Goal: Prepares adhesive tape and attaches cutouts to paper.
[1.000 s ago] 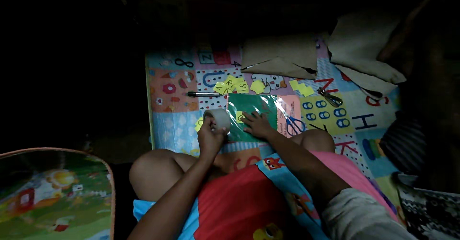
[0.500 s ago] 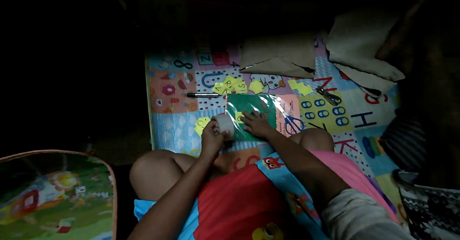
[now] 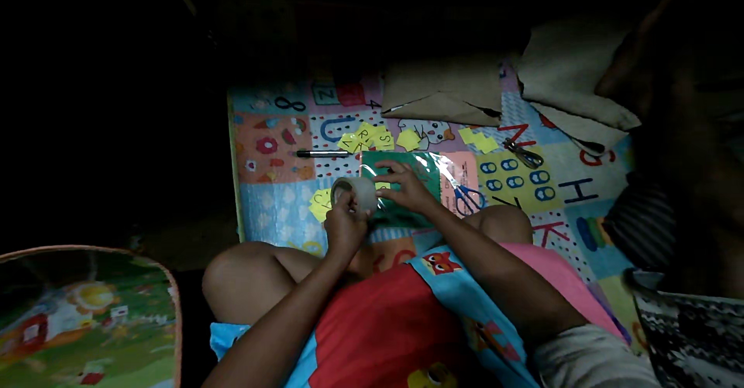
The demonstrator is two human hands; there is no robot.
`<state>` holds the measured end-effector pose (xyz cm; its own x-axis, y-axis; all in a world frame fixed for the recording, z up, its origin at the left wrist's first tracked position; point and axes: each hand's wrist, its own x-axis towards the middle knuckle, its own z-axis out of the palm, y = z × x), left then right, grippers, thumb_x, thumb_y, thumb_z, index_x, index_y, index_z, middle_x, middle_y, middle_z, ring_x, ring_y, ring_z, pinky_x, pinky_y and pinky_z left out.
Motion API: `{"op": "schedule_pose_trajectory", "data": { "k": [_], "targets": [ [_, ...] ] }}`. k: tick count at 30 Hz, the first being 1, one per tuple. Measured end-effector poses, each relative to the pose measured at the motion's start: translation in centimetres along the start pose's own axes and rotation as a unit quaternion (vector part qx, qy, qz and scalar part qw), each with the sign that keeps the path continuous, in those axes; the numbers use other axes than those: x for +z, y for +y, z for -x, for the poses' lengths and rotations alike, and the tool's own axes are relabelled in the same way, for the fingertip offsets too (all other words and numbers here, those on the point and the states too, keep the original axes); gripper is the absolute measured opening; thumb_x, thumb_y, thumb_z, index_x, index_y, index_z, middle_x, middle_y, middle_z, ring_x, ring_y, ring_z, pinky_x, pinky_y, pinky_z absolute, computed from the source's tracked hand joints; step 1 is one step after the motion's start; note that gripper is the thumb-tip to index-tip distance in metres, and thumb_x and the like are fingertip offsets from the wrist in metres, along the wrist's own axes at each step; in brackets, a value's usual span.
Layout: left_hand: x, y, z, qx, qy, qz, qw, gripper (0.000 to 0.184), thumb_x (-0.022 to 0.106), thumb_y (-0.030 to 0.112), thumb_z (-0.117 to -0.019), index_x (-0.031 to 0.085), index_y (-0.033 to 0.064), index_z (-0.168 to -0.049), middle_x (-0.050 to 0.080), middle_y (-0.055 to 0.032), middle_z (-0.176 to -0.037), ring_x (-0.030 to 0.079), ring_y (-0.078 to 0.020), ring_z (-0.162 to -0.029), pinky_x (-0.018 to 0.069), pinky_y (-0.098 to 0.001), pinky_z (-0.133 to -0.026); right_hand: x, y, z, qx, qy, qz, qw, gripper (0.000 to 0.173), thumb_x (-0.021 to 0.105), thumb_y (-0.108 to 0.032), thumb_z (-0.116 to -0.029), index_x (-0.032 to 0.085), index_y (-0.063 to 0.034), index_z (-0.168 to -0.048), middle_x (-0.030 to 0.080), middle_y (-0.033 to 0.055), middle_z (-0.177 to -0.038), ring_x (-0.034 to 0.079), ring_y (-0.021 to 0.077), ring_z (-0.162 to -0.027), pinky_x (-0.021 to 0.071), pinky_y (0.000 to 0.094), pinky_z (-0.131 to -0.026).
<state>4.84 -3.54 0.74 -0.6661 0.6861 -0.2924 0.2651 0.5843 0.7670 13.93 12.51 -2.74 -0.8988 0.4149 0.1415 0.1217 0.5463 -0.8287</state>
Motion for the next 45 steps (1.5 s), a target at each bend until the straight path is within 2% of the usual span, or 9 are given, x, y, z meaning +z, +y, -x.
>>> {"op": "schedule_pose_trajectory", "data": {
  "k": [8,13,17,20,23,29,34,40,45],
  "targets": [
    [0.5,0.3,0.6,0.044,0.004,-0.044,0.998,0.032,0.069,0.001,-0.0942,0.06,-0.0078,-0.123,0.069,-0.0253,-0.105,0.069,-0.0395,-0.094,0.0535,-0.0574,-0.087,0.3,-0.9,0.1,-0.005,0.031,0.027,0.999,0.008,0.075,-0.001,-0.0885,0.077,0.0056,-0.092,0.065,0.0226,-0.129,0.06,0.0398,-0.116,0.0474,0.0512,-0.101],
    [0.7,0.2,0.5,0.049,0.002,-0.051,0.997,0.032,0.07,0.0,-0.0936,0.06,-0.0078,-0.123,0.069,-0.0257,-0.105,0.069,-0.0405,-0.095,0.0533,-0.0579,-0.087,0.3,-1.3,0.1,0.008,-0.006,0.072,0.997,0.009,0.067,0.0,-0.0944,0.073,0.0071,-0.092,0.066,0.0227,-0.124,0.059,0.0417,-0.117,0.0471,0.0524,-0.102],
    [0.6,0.1,0.1,0.038,-0.018,-0.053,0.998,0.033,0.069,0.001,-0.094,0.059,-0.0078,-0.124,0.068,-0.0261,-0.106,0.069,-0.04,-0.093,0.054,-0.0575,-0.086,0.4,-1.9,0.1,0.033,-0.05,0.138,0.989,0.011,0.064,-0.001,-0.0971,0.071,0.0072,-0.096,0.063,0.0231,-0.123,0.057,0.0436,-0.118,0.0498,0.0571,-0.096],
    [0.5,-0.4,-0.9,-0.005,-0.057,-0.038,0.998,0.037,0.069,0.004,-0.0952,0.056,-0.0078,-0.127,0.065,-0.0287,-0.113,0.069,-0.041,-0.097,0.0549,-0.0571,-0.087,0.3,-2.7,0.1,0.064,-0.1,0.167,0.979,0.014,0.062,-0.001,-0.0988,0.07,0.0076,-0.105,0.061,0.0234,-0.126,0.055,0.0437,-0.121,0.0486,0.0586,-0.095],
    [0.3,-1.3,-2.1,-0.041,-0.063,0.001,0.997,0.039,0.069,0.004,-0.0954,0.055,-0.0083,-0.13,0.063,-0.03,-0.115,0.067,-0.0413,-0.098,0.0538,-0.0574,-0.087,-0.1,-3.9,0.3,0.063,-0.13,0.165,0.976,0.012,0.061,-0.001,-0.0984,0.071,0.0063,-0.102,0.061,0.0217,-0.124,0.055,0.0424,-0.121,0.0481,0.058,-0.095],
    [-0.2,-1.9,-2.1,-0.097,-0.083,0.134,0.983,0.036,0.069,0.003,-0.0952,0.053,-0.0101,-0.125,0.061,-0.0191,-0.099,0.061,-0.0229,-0.083,0.0549,-0.0405,-0.078,-2.1,-4.7,-0.1,0.04,-0.161,0.07,0.984,0.016,0.061,-0.002,-0.0998,0.07,0.0112,-0.102,0.064,0.027,-0.124,0.058,0.0403,-0.123,0.0448,0.0508,-0.106],
    [0.3,-1.2,-1.2,-0.104,-0.103,0.192,0.97,0.026,0.062,0.011,-0.1019,0.057,-0.0078,-0.12,0.06,-0.0129,-0.091,0.058,-0.0155,-0.075,0.0519,-0.0329,-0.072,-3.4,-4.0,-0.9,0.109,-0.147,0.032,0.983,0.016,0.072,-0.007,-0.094,0.071,0.0075,-0.1,0.07,0.0213,-0.109,0.067,0.0308,-0.101,0.053,0.0481,-0.089],
    [0.9,-2.2,-1.0,-0.033,-0.227,0.342,0.911,0.039,0.056,-0.009,-0.0959,0.045,-0.0059,-0.134,0.069,-0.0078,-0.097,0.068,-0.01,-0.084,0.0571,-0.0301,-0.083,-5.1,-4.5,-0.9,0.089,-0.102,0.071,0.988,0.013,0.073,-0.007,-0.0926,0.072,0.0057,-0.092,0.07,0.0162,-0.085,0.065,0.0258,-0.079,0.0522,0.0465,-0.078],
    [1.4,-2.0,-0.5,0.046,-0.3,0.262,0.916,0.021,0.061,-0.004,-0.0958,0.06,-0.0071,-0.116,0.069,-0.002,-0.1,0.066,-0.0033,-0.093,0.0552,-0.0253,-0.09,-6.2,-4.7,-0.5,0.054,-0.075,0.13,0.987,0.013,0.071,-0.007,-0.0933,0.073,0.0057,-0.091,0.073,0.0199,-0.09,0.069,0.0349,-0.089,0.0513,0.0572,-0.086]
  ]
}}
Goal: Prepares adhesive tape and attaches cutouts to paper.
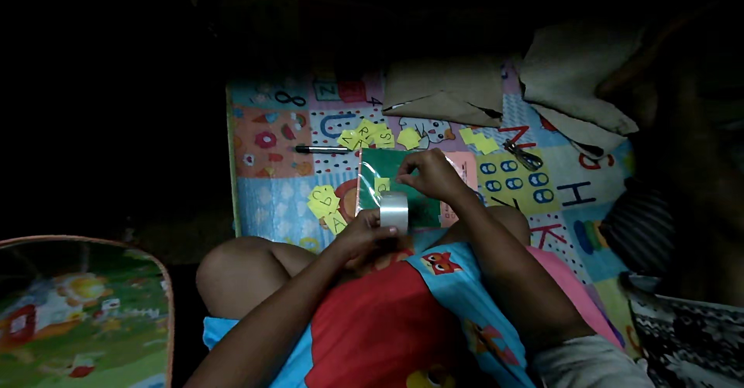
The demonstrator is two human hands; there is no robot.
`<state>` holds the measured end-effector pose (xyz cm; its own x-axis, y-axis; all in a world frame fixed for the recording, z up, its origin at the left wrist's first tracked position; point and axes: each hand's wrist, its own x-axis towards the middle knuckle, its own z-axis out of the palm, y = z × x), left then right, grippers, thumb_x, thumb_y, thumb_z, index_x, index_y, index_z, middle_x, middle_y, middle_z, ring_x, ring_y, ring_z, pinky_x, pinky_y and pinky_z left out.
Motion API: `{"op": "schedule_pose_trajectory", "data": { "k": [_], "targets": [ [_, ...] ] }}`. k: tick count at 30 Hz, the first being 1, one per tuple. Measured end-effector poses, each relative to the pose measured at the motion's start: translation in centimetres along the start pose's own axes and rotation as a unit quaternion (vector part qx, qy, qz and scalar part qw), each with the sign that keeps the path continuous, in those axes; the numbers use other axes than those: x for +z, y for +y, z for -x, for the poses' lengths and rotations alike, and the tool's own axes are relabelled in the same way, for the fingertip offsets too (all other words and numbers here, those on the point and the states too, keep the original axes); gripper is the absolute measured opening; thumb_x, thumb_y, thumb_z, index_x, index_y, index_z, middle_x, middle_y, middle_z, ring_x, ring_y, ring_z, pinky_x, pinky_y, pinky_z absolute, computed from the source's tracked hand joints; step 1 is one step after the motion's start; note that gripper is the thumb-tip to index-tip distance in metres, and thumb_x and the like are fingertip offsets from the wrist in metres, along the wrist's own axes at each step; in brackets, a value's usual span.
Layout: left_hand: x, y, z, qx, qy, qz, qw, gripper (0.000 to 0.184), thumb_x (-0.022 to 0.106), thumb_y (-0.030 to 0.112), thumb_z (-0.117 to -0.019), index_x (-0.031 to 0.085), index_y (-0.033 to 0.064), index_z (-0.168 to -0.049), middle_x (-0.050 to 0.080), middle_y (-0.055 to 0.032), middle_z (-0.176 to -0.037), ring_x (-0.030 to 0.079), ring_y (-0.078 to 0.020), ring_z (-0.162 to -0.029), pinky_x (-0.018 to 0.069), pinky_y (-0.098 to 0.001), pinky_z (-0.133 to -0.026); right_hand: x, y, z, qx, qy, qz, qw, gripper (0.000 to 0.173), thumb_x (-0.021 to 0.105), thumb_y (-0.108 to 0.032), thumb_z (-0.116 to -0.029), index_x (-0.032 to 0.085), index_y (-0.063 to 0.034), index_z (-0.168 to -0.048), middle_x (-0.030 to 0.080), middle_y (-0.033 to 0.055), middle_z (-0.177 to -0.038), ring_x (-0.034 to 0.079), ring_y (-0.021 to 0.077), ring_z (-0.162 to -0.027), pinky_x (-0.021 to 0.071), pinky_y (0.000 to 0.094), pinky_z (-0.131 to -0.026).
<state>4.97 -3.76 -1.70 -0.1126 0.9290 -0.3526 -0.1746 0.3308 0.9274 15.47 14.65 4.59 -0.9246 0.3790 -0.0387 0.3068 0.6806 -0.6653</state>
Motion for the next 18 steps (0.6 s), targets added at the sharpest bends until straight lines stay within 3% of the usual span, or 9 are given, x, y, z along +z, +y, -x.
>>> {"op": "schedule_pose_trajectory", "data": {
  "k": [2,4,5,7,9,11,14,16,18],
  "targets": [
    [0.1,-0.1,-0.1,0.023,0.002,-0.071,0.997,0.022,0.061,0.002,-0.0984,0.062,-0.0095,-0.117,0.068,-0.008,-0.107,0.064,-0.0048,-0.099,0.0525,-0.0255,-0.093,-0.3,0.0,0.1,0.005,-0.006,0.011,1.0,0.014,0.07,-0.008,-0.0946,0.072,0.0064,-0.093,0.072,0.0207,-0.092,0.069,0.0354,-0.091,0.0505,0.056,-0.087],
    [0.0,-0.4,-0.1,0.052,0.008,-0.143,0.988,0.027,0.059,0.008,-0.1014,0.062,-0.011,-0.12,0.067,-0.0166,-0.114,0.063,-0.0127,-0.106,0.0497,-0.0314,-0.099,-0.3,0.2,0.1,0.011,0.003,-0.001,1.0,0.014,0.071,-0.005,-0.0933,0.071,0.0078,-0.097,0.071,0.0211,-0.092,0.068,0.0348,-0.089,0.0517,0.0541,-0.085],
    [0.0,-0.4,0.0,0.065,0.007,-0.169,0.983,0.03,0.056,0.011,-0.1027,0.061,-0.011,-0.122,0.067,-0.0196,-0.116,0.063,-0.0167,-0.109,0.049,-0.0344,-0.1,-0.2,0.2,0.1,0.016,0.009,-0.017,1.0,0.019,0.072,-0.002,-0.0918,0.069,0.0087,-0.106,0.071,0.0205,-0.091,0.069,0.0337,-0.086,0.053,0.0524,-0.083],
    [0.2,-0.6,0.2,0.085,-0.001,-0.202,0.976,0.035,0.052,0.014,-0.1045,0.06,-0.0107,-0.127,0.066,-0.0228,-0.118,0.064,-0.0221,-0.111,0.0491,-0.0385,-0.102,-0.4,0.3,0.0,0.032,-0.003,-0.039,0.999,0.052,0.072,0.002,-0.0903,0.053,0.0051,-0.138,0.071,0.0161,-0.087,0.069,0.028,-0.079,0.0564,0.0469,-0.079],
    [0.4,-0.5,0.4,0.087,-0.013,-0.206,0.975,0.038,0.049,0.017,-0.1064,0.056,-0.0102,-0.133,0.065,-0.0233,-0.121,0.064,-0.0223,-0.114,0.0482,-0.0387,-0.104,-0.5,0.6,-0.2,0.042,-0.025,-0.051,0.998,0.064,0.07,0.003,-0.0918,0.042,0.0037,-0.15,0.069,0.0157,-0.089,0.066,0.0266,-0.079,0.0551,0.0443,-0.079],
    [0.6,-0.7,0.3,0.098,-0.019,-0.211,0.972,0.04,0.049,0.019,-0.1062,0.055,-0.0109,-0.133,0.065,-0.0245,-0.121,0.064,-0.0235,-0.114,0.0481,-0.0392,-0.104,-0.6,0.7,-0.3,0.049,-0.049,-0.048,0.996,0.048,0.065,0.001,-0.0961,0.053,0.007,-0.142,0.069,0.0199,-0.099,0.066,0.0296,-0.088,0.054,0.0453,-0.084],
    [0.6,-1.4,-0.1,0.101,-0.041,-0.224,0.969,0.047,0.054,0.019,-0.1036,0.05,-0.0116,-0.139,0.063,-0.0276,-0.126,0.062,-0.0294,-0.12,0.0467,-0.0429,-0.107,-1.0,1.1,-0.2,0.054,-0.084,-0.046,0.994,0.024,0.062,-0.003,-0.1001,0.069,0.0071,-0.12,0.069,0.0229,-0.11,0.067,0.0316,-0.099,0.0533,0.0469,-0.091],
    [0.5,-1.4,-0.2,0.102,-0.059,-0.238,0.964,0.05,0.06,0.015,-0.1002,0.047,-0.0121,-0.14,0.063,-0.0282,-0.127,0.062,-0.0315,-0.121,0.0466,-0.0439,-0.108,-1.1,1.3,-0.2,0.05,-0.091,-0.05,0.993,0.016,0.063,-0.003,-0.0992,0.072,0.0068,-0.107,0.07,0.021,-0.106,0.067,0.029,-0.096,0.0532,0.0456,-0.089],
    [0.5,-1.3,-0.2,0.098,-0.075,-0.256,0.959,0.051,0.064,0.011,-0.0983,0.047,-0.0121,-0.141,0.063,-0.0288,-0.127,0.062,-0.0336,-0.122,0.0458,-0.0453,-0.109,-1.1,1.4,-0.2,0.049,-0.101,-0.052,0.992,0.014,0.063,-0.003,-0.0995,0.071,0.0077,-0.103,0.069,0.0205,-0.102,0.065,0.0282,-0.094,0.0527,0.0457,-0.088]
  ]
}}
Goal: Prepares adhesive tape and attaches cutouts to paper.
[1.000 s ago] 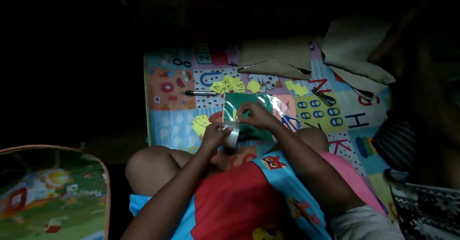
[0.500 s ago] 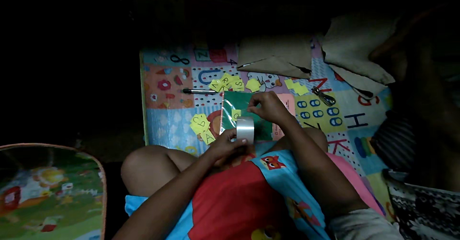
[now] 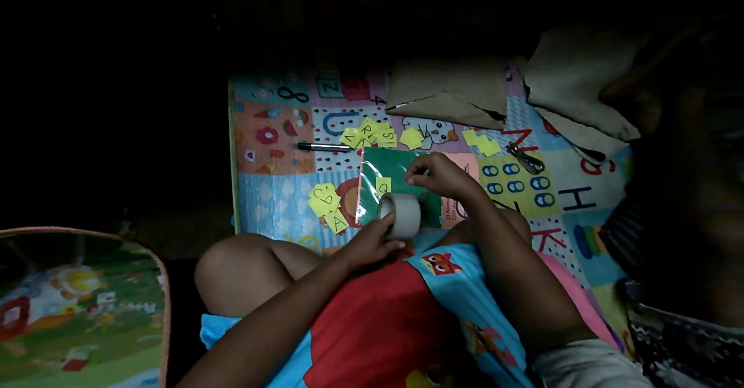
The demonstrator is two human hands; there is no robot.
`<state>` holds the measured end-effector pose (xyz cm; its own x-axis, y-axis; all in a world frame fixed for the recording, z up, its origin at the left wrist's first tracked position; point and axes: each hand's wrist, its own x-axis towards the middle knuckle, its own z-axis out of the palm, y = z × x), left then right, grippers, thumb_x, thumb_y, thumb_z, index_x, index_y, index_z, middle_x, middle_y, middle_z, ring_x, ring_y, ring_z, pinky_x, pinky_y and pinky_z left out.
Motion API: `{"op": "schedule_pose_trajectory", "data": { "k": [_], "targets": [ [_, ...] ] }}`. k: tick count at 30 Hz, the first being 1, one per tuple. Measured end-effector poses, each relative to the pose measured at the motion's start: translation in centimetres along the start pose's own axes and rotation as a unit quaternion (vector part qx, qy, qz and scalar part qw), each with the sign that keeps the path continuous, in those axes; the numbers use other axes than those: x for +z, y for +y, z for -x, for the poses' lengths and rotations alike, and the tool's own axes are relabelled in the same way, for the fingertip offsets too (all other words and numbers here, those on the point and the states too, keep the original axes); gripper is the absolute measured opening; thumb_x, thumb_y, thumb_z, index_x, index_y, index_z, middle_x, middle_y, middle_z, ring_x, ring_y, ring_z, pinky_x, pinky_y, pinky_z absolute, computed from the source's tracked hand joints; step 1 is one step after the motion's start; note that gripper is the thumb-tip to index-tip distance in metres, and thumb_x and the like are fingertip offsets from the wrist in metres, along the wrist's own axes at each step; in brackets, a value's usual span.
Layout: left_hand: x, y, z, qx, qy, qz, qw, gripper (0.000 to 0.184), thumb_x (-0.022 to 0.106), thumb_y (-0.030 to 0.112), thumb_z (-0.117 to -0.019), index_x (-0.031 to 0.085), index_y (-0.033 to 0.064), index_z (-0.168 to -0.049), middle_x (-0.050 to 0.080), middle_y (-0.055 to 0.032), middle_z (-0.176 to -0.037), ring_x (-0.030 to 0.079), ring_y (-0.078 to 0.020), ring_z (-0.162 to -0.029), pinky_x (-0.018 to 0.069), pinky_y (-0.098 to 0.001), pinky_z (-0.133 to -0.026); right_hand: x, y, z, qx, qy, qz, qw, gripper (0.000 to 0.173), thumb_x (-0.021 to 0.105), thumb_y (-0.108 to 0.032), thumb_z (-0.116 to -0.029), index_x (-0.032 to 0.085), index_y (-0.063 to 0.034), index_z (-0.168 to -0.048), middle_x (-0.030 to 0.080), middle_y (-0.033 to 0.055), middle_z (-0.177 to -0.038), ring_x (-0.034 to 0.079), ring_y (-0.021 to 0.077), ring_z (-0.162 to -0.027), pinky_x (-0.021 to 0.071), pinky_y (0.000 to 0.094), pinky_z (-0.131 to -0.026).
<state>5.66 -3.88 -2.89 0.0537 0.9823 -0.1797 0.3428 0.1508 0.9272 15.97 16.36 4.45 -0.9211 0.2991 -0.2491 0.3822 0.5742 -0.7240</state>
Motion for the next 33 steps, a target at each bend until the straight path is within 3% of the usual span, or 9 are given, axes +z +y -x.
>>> {"op": "schedule_pose_trajectory", "data": {
  "k": [5,9,15,24,28,30,33],
  "targets": [
    [0.1,0.1,-0.3,-0.013,-0.009,-0.032,0.999,0.039,0.053,0.013,-0.1049,0.054,-0.0115,-0.135,0.066,-0.0292,-0.121,0.065,-0.0366,-0.114,0.0474,-0.0493,-0.104,0.4,0.4,-0.3,-0.031,0.016,0.039,0.999,0.013,0.063,-0.003,-0.0985,0.072,0.0077,-0.101,0.069,0.0221,-0.103,0.066,0.0336,-0.099,0.051,0.0516,-0.093],
    [1.4,1.0,-0.6,-0.092,0.022,0.104,0.99,0.037,0.048,0.01,-0.1067,0.051,-0.0086,-0.138,0.065,-0.0209,-0.124,0.065,-0.0194,-0.114,0.0499,-0.0354,-0.104,1.6,1.1,-1.1,0.027,0.027,0.082,0.996,0.015,0.063,-0.004,-0.099,0.073,0.0067,-0.102,0.068,0.0243,-0.109,0.062,0.0414,-0.111,0.0473,0.0592,-0.097],
    [1.5,1.1,-0.8,-0.18,0.052,0.193,0.963,0.034,0.048,0.01,-0.1075,0.049,-0.0075,-0.137,0.064,-0.0175,-0.12,0.066,-0.014,-0.106,0.0535,-0.0313,-0.097,3.8,2.9,-2.8,0.05,0.002,0.092,0.994,0.017,0.062,-0.006,-0.0997,0.073,0.0058,-0.104,0.069,0.0247,-0.112,0.062,0.042,-0.114,0.0462,0.0595,-0.1],
    [1.5,-0.5,-0.7,-0.281,0.066,0.225,0.931,0.033,0.047,0.014,-0.109,0.052,-0.0078,-0.134,0.063,-0.0201,-0.119,0.066,-0.0189,-0.103,0.0542,-0.0358,-0.094,3.9,3.4,-4.7,0.046,-0.005,0.058,0.997,0.018,0.061,-0.007,-0.1005,0.073,0.0063,-0.105,0.069,0.0246,-0.114,0.062,0.0416,-0.115,0.0459,0.0611,-0.099],
    [0.9,-0.6,-1.3,-0.302,0.075,0.182,0.933,0.033,0.048,0.017,-0.1091,0.054,-0.0086,-0.13,0.063,-0.0208,-0.116,0.065,-0.0213,-0.102,0.0528,-0.0378,-0.094,4.5,4.1,-5.6,0.043,0.005,0.056,0.998,0.018,0.062,-0.008,-0.1002,0.073,0.0057,-0.103,0.069,0.0239,-0.111,0.063,0.041,-0.112,0.0468,0.0616,-0.096],
    [0.6,-0.5,-1.7,-0.324,0.068,0.148,0.932,0.036,0.049,0.018,-0.1089,0.053,-0.0103,-0.132,0.061,-0.0249,-0.121,0.063,-0.0267,-0.109,0.0498,-0.0421,-0.099,4.5,4.0,-5.9,0.055,0.006,0.049,0.997,0.018,0.061,-0.007,-0.1002,0.073,0.0056,-0.104,0.068,0.0241,-0.113,0.061,0.042,-0.115,0.0441,0.063,-0.099],
    [0.6,-0.9,-2.3,-0.379,0.045,0.122,0.916,0.04,0.048,0.024,-0.1099,0.052,-0.0115,-0.128,0.058,-0.027,-0.121,0.061,-0.0312,-0.107,0.0487,-0.046,-0.097,4.4,4.0,-6.2,0.06,0.008,0.042,0.997,0.017,0.062,-0.006,-0.0998,0.073,0.0054,-0.105,0.068,0.024,-0.116,0.06,0.0418,-0.118,0.0442,0.0612,-0.101]
  ]
}}
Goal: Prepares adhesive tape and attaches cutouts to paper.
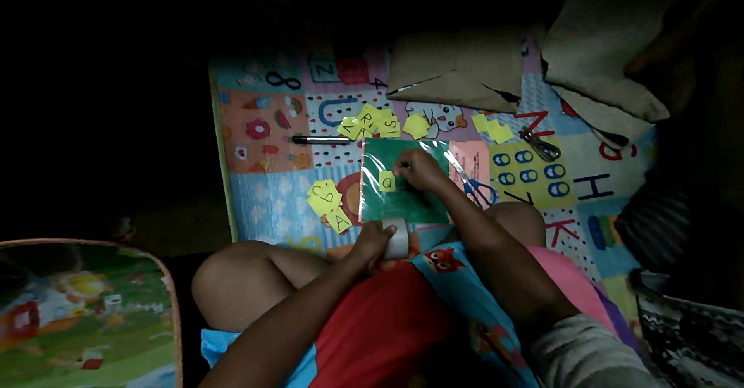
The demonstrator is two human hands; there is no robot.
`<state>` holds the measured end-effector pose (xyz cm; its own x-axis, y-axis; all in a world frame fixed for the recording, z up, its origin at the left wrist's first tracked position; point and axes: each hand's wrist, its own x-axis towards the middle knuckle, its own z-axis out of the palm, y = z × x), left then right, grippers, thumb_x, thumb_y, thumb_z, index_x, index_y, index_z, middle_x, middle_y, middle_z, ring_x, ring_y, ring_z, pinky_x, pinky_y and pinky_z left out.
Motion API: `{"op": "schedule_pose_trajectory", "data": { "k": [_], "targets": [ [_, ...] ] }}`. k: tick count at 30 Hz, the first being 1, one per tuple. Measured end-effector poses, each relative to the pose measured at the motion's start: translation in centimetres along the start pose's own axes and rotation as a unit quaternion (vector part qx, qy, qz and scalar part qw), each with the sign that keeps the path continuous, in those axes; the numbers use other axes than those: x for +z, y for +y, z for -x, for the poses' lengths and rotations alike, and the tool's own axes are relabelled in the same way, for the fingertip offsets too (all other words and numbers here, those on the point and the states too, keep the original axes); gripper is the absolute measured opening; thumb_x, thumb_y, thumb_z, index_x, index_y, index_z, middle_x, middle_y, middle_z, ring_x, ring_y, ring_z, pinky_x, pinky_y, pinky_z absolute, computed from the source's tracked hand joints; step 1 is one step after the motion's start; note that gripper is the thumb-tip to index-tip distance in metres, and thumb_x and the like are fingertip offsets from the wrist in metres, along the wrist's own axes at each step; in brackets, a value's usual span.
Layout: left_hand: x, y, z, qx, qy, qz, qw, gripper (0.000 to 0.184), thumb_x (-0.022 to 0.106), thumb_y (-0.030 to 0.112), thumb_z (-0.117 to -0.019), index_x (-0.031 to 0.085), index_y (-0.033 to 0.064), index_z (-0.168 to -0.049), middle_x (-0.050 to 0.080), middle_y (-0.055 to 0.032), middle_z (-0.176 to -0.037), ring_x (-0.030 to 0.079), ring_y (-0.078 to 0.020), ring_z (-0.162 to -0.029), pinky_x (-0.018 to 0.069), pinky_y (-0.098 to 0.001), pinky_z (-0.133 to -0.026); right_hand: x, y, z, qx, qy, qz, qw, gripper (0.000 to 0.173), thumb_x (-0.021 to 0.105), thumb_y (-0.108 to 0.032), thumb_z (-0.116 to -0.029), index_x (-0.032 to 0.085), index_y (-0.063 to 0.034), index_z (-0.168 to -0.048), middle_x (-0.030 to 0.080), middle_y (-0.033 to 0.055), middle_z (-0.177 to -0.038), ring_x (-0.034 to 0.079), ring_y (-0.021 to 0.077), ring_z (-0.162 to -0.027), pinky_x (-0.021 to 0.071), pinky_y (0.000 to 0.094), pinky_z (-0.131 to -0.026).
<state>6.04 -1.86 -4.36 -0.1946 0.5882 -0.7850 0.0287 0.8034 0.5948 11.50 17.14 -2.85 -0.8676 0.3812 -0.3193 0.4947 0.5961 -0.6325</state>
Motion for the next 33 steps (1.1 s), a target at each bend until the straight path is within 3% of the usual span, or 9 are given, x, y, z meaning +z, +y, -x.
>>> {"op": "schedule_pose_trajectory", "data": {
  "k": [4,8,11,17,19,21,24,28,33],
  "targets": [
    [-0.3,0.1,-0.3,-0.029,0.036,0.013,0.999,0.045,0.056,0.028,-0.1067,0.053,-0.0119,-0.127,0.059,-0.0268,-0.118,0.06,-0.0306,-0.103,0.0488,-0.0458,-0.094,0.2,0.6,-0.5,0.009,-0.011,-0.013,1.0,0.018,0.061,-0.007,-0.1005,0.073,0.0055,-0.106,0.068,0.0236,-0.117,0.061,0.0412,-0.117,0.0449,0.0598,-0.101],
    [-0.4,0.0,-0.7,0.039,0.125,-0.008,0.991,0.058,0.064,0.021,-0.1023,0.034,-0.0064,-0.144,0.062,-0.028,-0.115,0.066,-0.0344,-0.102,0.0519,-0.048,-0.094,-0.1,2.3,-1.8,0.022,-0.039,-0.037,0.998,0.02,0.06,-0.009,-0.1023,0.072,0.006,-0.109,0.069,0.0245,-0.109,0.065,0.0397,-0.107,0.0477,0.0601,-0.097],
    [-0.4,0.3,-0.4,0.09,0.096,-0.1,0.986,0.046,0.052,0.019,-0.108,0.04,-0.0047,-0.146,0.064,-0.0272,-0.111,0.066,-0.0372,-0.1,0.0509,-0.0505,-0.094,-0.3,2.7,-2.8,0.022,-0.056,-0.043,0.997,0.02,0.064,-0.01,-0.1003,0.071,0.0067,-0.11,0.069,0.0244,-0.106,0.066,0.0382,-0.102,0.0491,0.0582,-0.095],
    [-1.7,1.1,-0.5,0.111,0.007,-0.202,0.973,0.043,0.035,0.01,-0.1106,0.043,0.0029,-0.153,0.059,-0.0302,-0.134,0.056,-0.0433,-0.128,0.0401,-0.0549,-0.111,0.3,3.2,-4.2,0.041,-0.046,-0.03,0.998,0.021,0.072,-0.01,-0.0945,0.072,0.005,-0.109,0.07,0.0235,-0.105,0.065,0.0402,-0.104,0.0488,0.0615,-0.093],
    [-3.0,1.2,-0.8,0.122,-0.028,-0.276,0.953,0.049,0.039,0.005,-0.1074,0.041,0.0081,-0.156,0.057,-0.0293,-0.139,0.054,-0.0447,-0.131,0.0387,-0.0573,-0.112,0.6,3.5,-4.6,0.045,-0.044,-0.026,0.998,0.021,0.074,-0.011,-0.0936,0.072,0.0042,-0.108,0.07,0.0237,-0.104,0.065,0.0411,-0.104,0.0483,0.0625,-0.092],
    [-3.6,0.7,-1.2,0.129,-0.027,-0.367,0.921,0.062,0.054,0.004,-0.1013,0.037,0.0181,-0.16,0.051,-0.0306,-0.142,0.052,-0.0491,-0.13,0.0433,-0.0611,-0.106,0.8,3.7,-4.9,0.049,-0.042,-0.02,0.998,0.022,0.074,-0.012,-0.0936,0.072,0.0035,-0.109,0.07,0.0232,-0.104,0.065,0.0411,-0.104,0.0488,0.063,-0.092],
    [-3.4,0.0,-1.7,0.172,0.033,-0.439,0.881,0.065,0.062,0.001,-0.0958,0.045,0.0207,-0.155,0.045,-0.0354,-0.142,0.045,-0.056,-0.13,0.0434,-0.0662,-0.099,0.8,3.6,-5.0,0.055,-0.04,-0.023,0.997,0.021,0.074,-0.012,-0.093,0.072,0.0035,-0.108,0.07,0.0229,-0.104,0.065,0.0414,-0.104,0.0487,0.0637,-0.092],
    [-3.5,-1.1,-3.7,0.313,0.079,-0.45,0.833,0.039,0.062,0.0,-0.0948,0.064,0.006,-0.133,0.047,-0.0232,-0.151,0.042,-0.0494,-0.138,0.0378,-0.0658,-0.104,0.9,3.0,-5.3,0.065,-0.047,0.002,0.997,0.021,0.074,-0.011,-0.0924,0.073,0.0025,-0.109,0.07,0.0234,-0.108,0.064,0.043,-0.109,0.0476,0.0648,-0.093],
    [-3.6,-1.7,-5.5,0.362,0.071,-0.42,0.829,0.031,0.056,-0.006,-0.0958,0.067,-0.0012,-0.124,0.057,-0.0209,-0.143,0.046,-0.0445,-0.139,0.0346,-0.0659,-0.109,1.3,3.3,-5.3,0.07,-0.036,0.01,0.997,0.021,0.075,-0.013,-0.0924,0.074,0.0001,-0.108,0.07,0.0226,-0.109,0.062,0.0439,-0.113,0.0459,0.0649,-0.094]
  ]
}}
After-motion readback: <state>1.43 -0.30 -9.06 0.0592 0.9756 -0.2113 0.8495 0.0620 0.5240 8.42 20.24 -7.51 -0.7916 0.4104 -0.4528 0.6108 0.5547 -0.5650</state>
